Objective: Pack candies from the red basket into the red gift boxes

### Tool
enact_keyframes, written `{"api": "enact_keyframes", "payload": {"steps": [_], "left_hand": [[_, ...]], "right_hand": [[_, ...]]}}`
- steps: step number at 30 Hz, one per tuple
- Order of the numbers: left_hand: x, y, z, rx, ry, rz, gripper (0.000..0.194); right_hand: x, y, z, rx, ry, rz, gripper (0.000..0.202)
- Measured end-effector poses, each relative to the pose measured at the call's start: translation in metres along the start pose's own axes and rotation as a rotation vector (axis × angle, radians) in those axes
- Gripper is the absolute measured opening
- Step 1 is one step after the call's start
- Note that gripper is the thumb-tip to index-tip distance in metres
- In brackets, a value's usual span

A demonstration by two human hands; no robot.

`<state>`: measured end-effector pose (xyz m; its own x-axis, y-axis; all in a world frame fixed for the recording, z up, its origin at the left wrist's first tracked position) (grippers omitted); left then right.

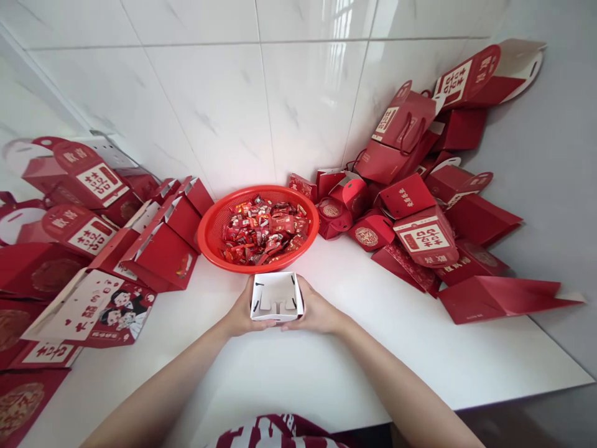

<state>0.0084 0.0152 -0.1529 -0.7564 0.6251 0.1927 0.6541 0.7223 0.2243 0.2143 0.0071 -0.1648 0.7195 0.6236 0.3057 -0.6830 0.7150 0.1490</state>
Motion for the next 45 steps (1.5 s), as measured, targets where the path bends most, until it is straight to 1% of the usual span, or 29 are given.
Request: {"api": "enact_keyframes", "payload": {"steps": [2,3,4,5,6,7,8,9,10,11,12,13,14,15,17,19,21,25,27,29,31,35,37,39,40,42,45], "left_hand": [[0.001,0.001,-0.001,-0.007,-0.014,-0.001,0.098],[0.0,0.001,-0.001,-0.008,-0.028,0.009,0.099],[0.0,0.002,-0.001,-0.008,-0.048,0.024,0.099],[-0.001,0.002,0.0,-0.007,-0.069,0.042,0.1],[-0.001,0.003,0.001,-0.008,-0.086,0.059,0.1],[-0.001,0.004,0.002,-0.009,-0.098,0.071,0.101],[-0.001,0.004,0.003,-0.01,-0.101,0.079,0.102],[0.0,0.004,0.003,-0.013,-0.095,0.079,0.103],[0.001,0.004,0.004,-0.015,-0.081,0.074,0.104],[0.002,0.003,0.004,-0.016,-0.062,0.063,0.106],[0.003,0.003,0.005,-0.013,-0.042,0.05,0.107],[0.004,0.002,0.005,-0.005,-0.025,0.041,0.106],[0.005,0.001,0.005,0.006,-0.012,0.036,0.106],[0.005,0.001,0.005,0.018,-0.005,0.033,0.107],[0.006,0.0,0.005,0.04,-0.007,0.037,0.11],[0.006,0.0,0.005,0.051,-0.02,0.048,0.114],[0.006,0.0,0.004,0.057,-0.039,0.058,0.111],[0.006,0.0,0.002,0.061,-0.071,0.072,0.101],[0.005,0.0,0.001,0.052,-0.08,0.081,0.1],[0.005,0.0,0.0,0.043,-0.081,0.084,0.102],[0.005,0.0,-0.001,0.043,-0.081,0.087,0.104],[0.004,0.001,-0.002,0.058,-0.075,0.073,0.112],[0.004,0.002,-0.001,0.058,-0.072,0.075,0.115],[0.004,0.002,0.0,0.046,-0.069,0.082,0.115],[0.004,0.002,0.001,0.038,-0.067,0.084,0.115],[0.005,0.002,0.001,0.027,-0.067,0.079,0.116],[0.005,0.002,0.002,0.025,-0.07,0.068,0.112]], "right_hand": [[0.023,-0.007,0.007,-0.073,-0.141,0.045,0.114],[0.037,-0.011,0.013,-0.117,-0.21,0.079,0.11],[0.052,-0.014,0.021,-0.163,-0.277,0.093,0.096],[0.067,-0.015,0.031,-0.214,-0.339,0.076,0.073],[0.082,-0.013,0.043,-0.252,-0.404,0.025,0.052],[0.095,-0.008,0.057,-0.265,-0.47,-0.071,0.038],[0.103,0.001,0.072,-0.239,-0.521,-0.166,0.03],[0.106,0.014,0.086,-0.196,-0.539,-0.2,0.027],[0.104,0.03,0.098,-0.137,-0.536,-0.205,0.026],[0.097,0.049,0.107,-0.089,-0.513,-0.155,0.027],[0.087,0.069,0.111,-0.065,-0.494,-0.027,0.027],[0.074,0.088,0.11,-0.068,-0.485,0.154,0.029],[0.061,0.106,0.106,-0.087,-0.497,0.367,0.031],[0.052,0.121,0.1,-0.104,-0.504,0.478,0.029],[0.041,0.146,0.085,-0.123,-0.506,0.609,0.024],[0.04,0.162,0.073,-0.123,-0.491,0.663,0.019],[0.045,0.173,0.064,-0.12,-0.476,0.67,0.028],[0.059,0.194,0.053,-0.132,-0.475,0.534,0.052],[0.061,0.203,0.047,-0.148,-0.48,0.494,0.062],[0.059,0.209,0.041,-0.161,-0.501,0.493,0.065],[0.055,0.208,0.039,-0.157,-0.54,0.505,0.064],[0.05,0.195,0.04,-0.143,-0.627,0.514,0.064],[0.05,0.191,0.04,-0.161,-0.662,0.502,0.072],[0.05,0.192,0.039,-0.185,-0.691,0.492,0.086],[0.05,0.194,0.038,-0.192,-0.702,0.491,0.09],[0.049,0.199,0.037,-0.194,-0.718,0.492,0.085],[0.05,0.204,0.039,-0.168,-0.711,0.488,0.06]]}}
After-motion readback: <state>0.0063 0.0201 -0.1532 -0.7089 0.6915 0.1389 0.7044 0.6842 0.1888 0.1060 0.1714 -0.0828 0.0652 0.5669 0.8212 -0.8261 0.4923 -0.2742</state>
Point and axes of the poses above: each hand's wrist, its own y-axis towards the middle knuckle, its own x-axis out of the back of the hand, z = x × y, the point moved 3 cm from there along y, towards the middle knuckle, and after that the axes turned 11 degrees about z, right-handed, at the moved point
